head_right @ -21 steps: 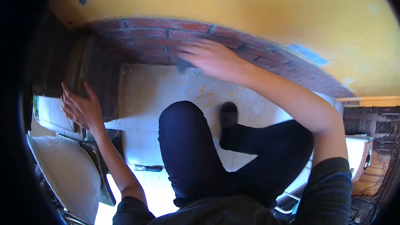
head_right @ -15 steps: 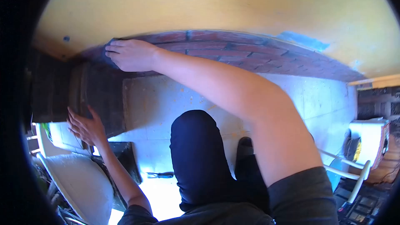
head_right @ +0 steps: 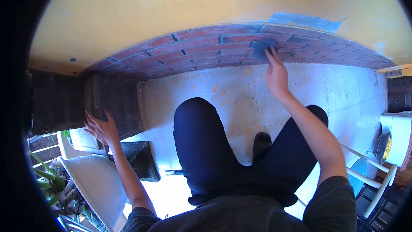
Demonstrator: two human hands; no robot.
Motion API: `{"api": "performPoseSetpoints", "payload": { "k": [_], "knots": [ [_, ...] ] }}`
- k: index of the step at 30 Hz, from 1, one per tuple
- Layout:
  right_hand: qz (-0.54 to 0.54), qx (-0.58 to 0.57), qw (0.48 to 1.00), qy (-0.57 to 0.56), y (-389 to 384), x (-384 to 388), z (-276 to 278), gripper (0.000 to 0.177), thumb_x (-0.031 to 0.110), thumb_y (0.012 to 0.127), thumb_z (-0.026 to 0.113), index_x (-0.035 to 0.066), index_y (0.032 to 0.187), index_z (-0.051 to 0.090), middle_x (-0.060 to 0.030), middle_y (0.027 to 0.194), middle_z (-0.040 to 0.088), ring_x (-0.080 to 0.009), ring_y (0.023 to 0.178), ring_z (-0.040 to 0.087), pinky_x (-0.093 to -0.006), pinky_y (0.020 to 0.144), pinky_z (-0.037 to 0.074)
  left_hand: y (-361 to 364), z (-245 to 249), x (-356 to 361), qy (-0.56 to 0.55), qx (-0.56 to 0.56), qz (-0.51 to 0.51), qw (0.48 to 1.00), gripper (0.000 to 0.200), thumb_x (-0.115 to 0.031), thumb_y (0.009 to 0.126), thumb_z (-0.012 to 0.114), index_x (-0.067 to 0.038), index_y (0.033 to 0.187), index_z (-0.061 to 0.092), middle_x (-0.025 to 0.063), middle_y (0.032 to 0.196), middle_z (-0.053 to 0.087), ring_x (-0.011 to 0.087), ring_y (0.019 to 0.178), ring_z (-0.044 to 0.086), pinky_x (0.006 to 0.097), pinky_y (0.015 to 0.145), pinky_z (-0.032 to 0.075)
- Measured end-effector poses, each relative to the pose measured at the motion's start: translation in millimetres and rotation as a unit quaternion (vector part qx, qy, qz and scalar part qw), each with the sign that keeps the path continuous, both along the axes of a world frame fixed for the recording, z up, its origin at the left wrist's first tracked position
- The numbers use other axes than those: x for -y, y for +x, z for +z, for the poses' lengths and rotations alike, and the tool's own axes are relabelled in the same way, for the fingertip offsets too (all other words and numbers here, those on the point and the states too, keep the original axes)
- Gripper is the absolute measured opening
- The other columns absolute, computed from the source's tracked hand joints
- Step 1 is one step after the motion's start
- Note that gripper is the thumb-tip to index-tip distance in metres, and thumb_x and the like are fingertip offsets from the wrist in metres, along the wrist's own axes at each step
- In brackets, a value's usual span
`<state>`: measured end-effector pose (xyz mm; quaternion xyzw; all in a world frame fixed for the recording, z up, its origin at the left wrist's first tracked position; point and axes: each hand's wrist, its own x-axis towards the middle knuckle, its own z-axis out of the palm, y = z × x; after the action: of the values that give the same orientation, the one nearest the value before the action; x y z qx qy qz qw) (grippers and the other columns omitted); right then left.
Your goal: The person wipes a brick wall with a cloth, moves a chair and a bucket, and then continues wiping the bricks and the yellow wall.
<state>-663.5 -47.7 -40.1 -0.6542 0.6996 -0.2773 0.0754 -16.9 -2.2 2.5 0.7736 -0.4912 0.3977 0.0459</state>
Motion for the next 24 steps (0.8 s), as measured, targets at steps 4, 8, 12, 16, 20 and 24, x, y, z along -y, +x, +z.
{"api": "performPoseSetpoints", "payload": {
  "k": [4,8,12,16,20,24],
  "knots": [
    [-0.250,0.617,0.734,0.135,-2.0,-1.6,-49.9,0.033,0.006,0.099,0.050,0.007,0.130,0.060,-0.0084,0.123,0.063,-0.0181,0.103,0.060,-0.0379,0.089,0.047,-5.4,5.7,-0.2,0.021,-0.003,0.015,1.000,0.081,-0.051,0.091,0.062,-0.010,0.155,0.035,0.0161,0.150,0.049,0.0394,0.143,0.040,0.0616,0.121,0.026],
    [-0.253,0.708,0.649,-0.115,29.3,36.4,-16.0,0.037,0.007,0.098,0.051,0.008,0.135,0.051,-0.0059,0.124,0.059,-0.0176,0.098,0.058,-0.0378,0.086,0.046,-9.9,7.8,0.5,0.025,0.000,0.026,0.999,0.083,-0.051,0.090,0.061,-0.010,0.157,0.033,0.0167,0.154,0.045,0.0410,0.146,0.036,0.0625,0.122,0.021],
    [-0.300,0.588,0.696,-0.280,-28.2,68.1,27.2,0.039,0.007,0.103,0.047,0.006,0.141,0.045,-0.0091,0.128,0.056,-0.0207,0.105,0.058,-0.0402,0.092,0.046,-12.5,9.7,1.1,0.013,0.001,0.020,1.000,0.086,-0.052,0.091,0.059,-0.011,0.159,0.028,0.0175,0.159,0.039,0.0415,0.149,0.031,0.0629,0.123,0.017],
    [-0.348,0.468,0.739,-0.338,-96.9,67.6,46.5,0.041,0.007,0.105,0.045,-0.004,0.144,0.040,-0.0166,0.133,0.055,-0.0242,0.111,0.058,-0.0407,0.098,0.046,-5.2,4.2,2.5,0.020,0.001,0.017,1.000,0.087,-0.054,0.091,0.058,-0.013,0.161,0.026,0.0180,0.161,0.036,0.0411,0.151,0.029,0.0627,0.123,0.016],
    [-0.323,0.315,0.821,-0.349,-55.4,87.3,32.2,0.054,0.006,0.105,0.042,-0.010,0.154,0.028,-0.0285,0.156,0.039,-0.0330,0.141,0.045,-0.0406,0.117,0.034,-7.3,3.2,-1.1,0.042,0.009,0.031,0.999,0.086,-0.056,0.093,0.055,-0.012,0.161,0.026,0.0180,0.161,0.037,0.0410,0.151,0.029,0.0622,0.123,0.019],
    [-0.199,0.338,0.860,-0.328,65.7,65.5,16.8,0.054,-0.003,0.102,0.043,-0.010,0.154,0.031,-0.0280,0.162,0.028,-0.0351,0.150,0.031,-0.0414,0.124,0.021,-5.6,3.0,0.6,0.047,0.017,0.029,0.998,0.087,-0.057,0.093,0.055,-0.012,0.161,0.025,0.0182,0.161,0.037,0.0411,0.150,0.029,0.0613,0.123,0.020]
  ]
}}
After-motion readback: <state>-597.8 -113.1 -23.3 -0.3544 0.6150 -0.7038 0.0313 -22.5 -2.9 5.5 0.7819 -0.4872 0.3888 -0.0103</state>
